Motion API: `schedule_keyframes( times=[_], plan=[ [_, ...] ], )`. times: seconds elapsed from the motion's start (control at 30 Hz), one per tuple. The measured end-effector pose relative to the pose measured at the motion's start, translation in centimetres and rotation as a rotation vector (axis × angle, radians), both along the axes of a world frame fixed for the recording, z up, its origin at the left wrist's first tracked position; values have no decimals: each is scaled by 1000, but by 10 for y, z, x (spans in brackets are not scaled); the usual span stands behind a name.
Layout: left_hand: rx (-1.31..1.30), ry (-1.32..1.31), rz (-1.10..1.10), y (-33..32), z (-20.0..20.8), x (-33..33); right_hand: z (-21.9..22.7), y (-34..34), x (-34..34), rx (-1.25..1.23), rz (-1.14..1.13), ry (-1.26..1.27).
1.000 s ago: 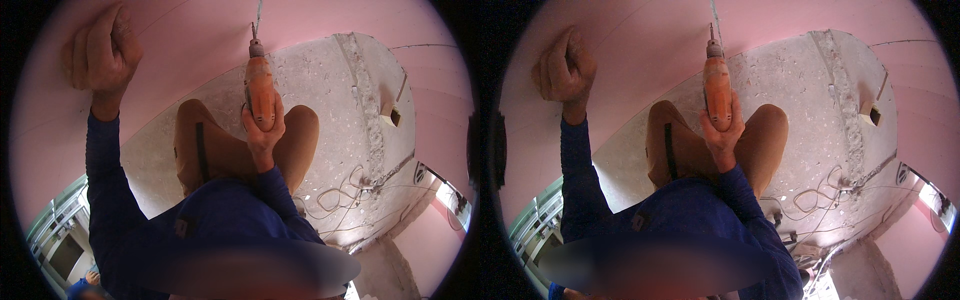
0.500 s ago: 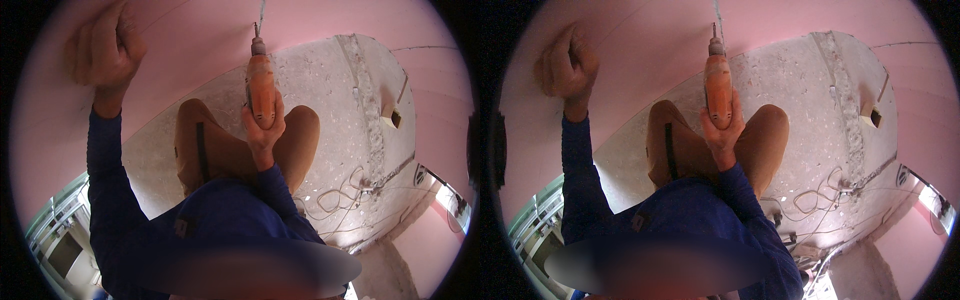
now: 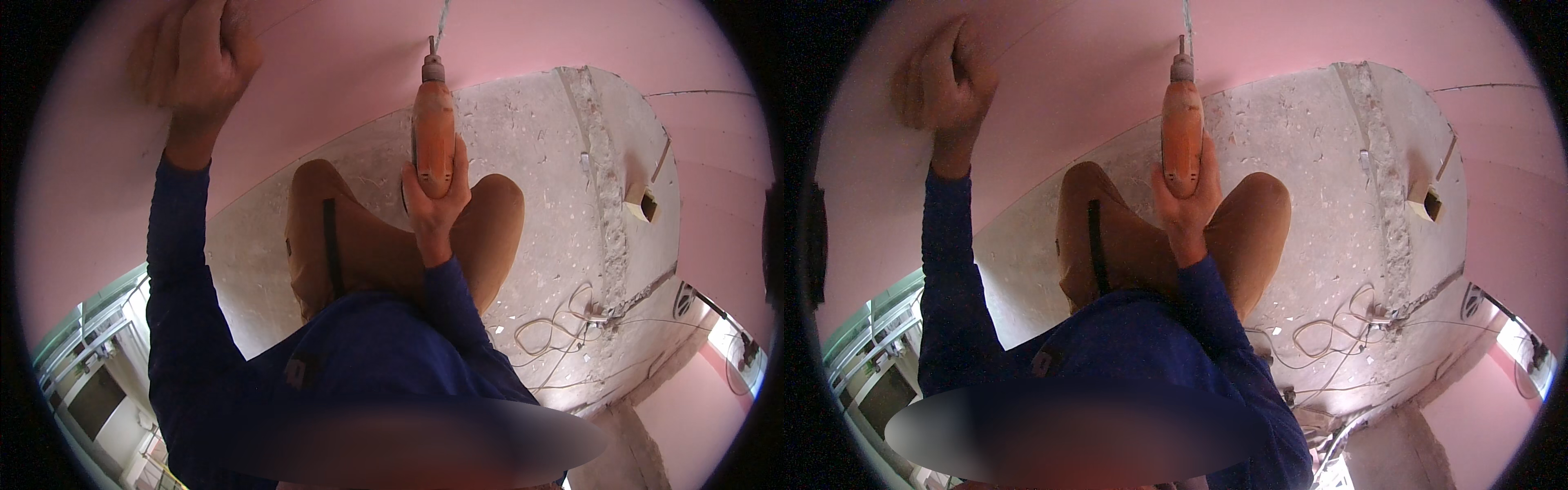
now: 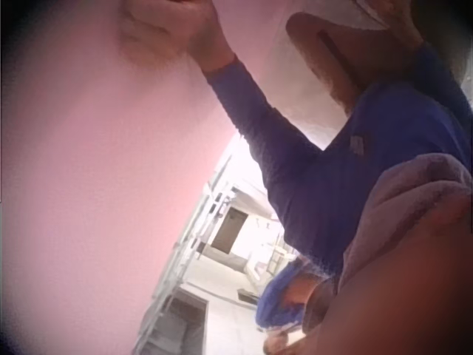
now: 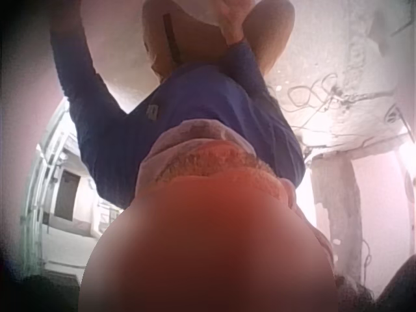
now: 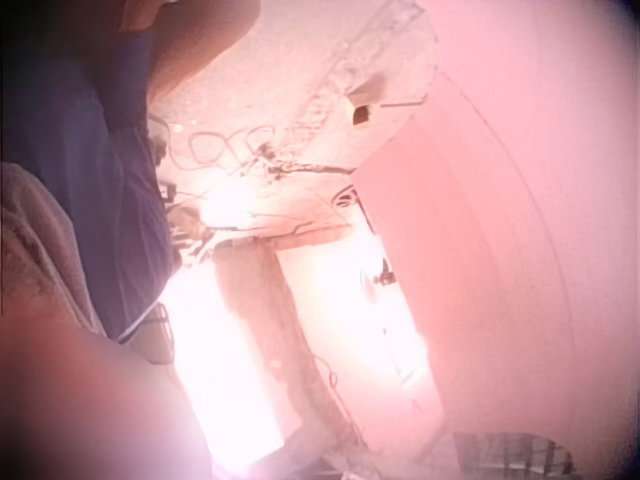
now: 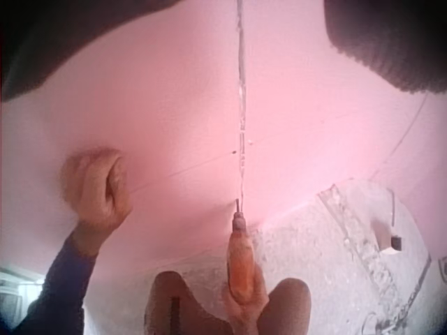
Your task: The person is installing pink ceiling panels by screwing them into place using a corded drill. They repeatedly position screws and drive them into the ceiling while sitting on the floor.
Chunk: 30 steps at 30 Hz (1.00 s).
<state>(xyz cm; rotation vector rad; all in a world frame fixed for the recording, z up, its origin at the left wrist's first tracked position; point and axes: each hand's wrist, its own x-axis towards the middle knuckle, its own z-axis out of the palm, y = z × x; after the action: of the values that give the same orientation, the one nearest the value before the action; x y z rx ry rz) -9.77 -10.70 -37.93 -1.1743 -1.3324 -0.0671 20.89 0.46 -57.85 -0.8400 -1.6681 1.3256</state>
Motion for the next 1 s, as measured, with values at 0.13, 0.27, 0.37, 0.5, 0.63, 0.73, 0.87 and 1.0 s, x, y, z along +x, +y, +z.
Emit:
schedule_keyframes(
  times=[0.13, 0.27, 0.37, 0.5, 0.63, 0.73, 0.87, 1.0],
  plan=[
    [0, -147, 7, 8, 1, 22, -5, 4, 0, 188, 0, -77],
    [54, -150, -81, 15, 6, 35, -3, 5, 4, 168, 10, -95],
    [48, -141, -38, 17, 5, 34, -2, 4, 2, 82, 25, -9],
    [76, -135, -103, 17, 1, 27, -2, 3, 1, 62, 14, 5],
    [98, -64, -144, 21, 4, 26, -3, 1, 4, 106, 16, -31],
    [103, -70, -127, 32, 8, 37, -4, 1, 3, 101, 15, -49],
    [580, -573, -707, 52, 15, 60, -6, 2, 2, 107, 13, -22],
    [106, -94, -109, 43, 31, 67, -9, 3, 5, 205, -6, -117]
  ],
)
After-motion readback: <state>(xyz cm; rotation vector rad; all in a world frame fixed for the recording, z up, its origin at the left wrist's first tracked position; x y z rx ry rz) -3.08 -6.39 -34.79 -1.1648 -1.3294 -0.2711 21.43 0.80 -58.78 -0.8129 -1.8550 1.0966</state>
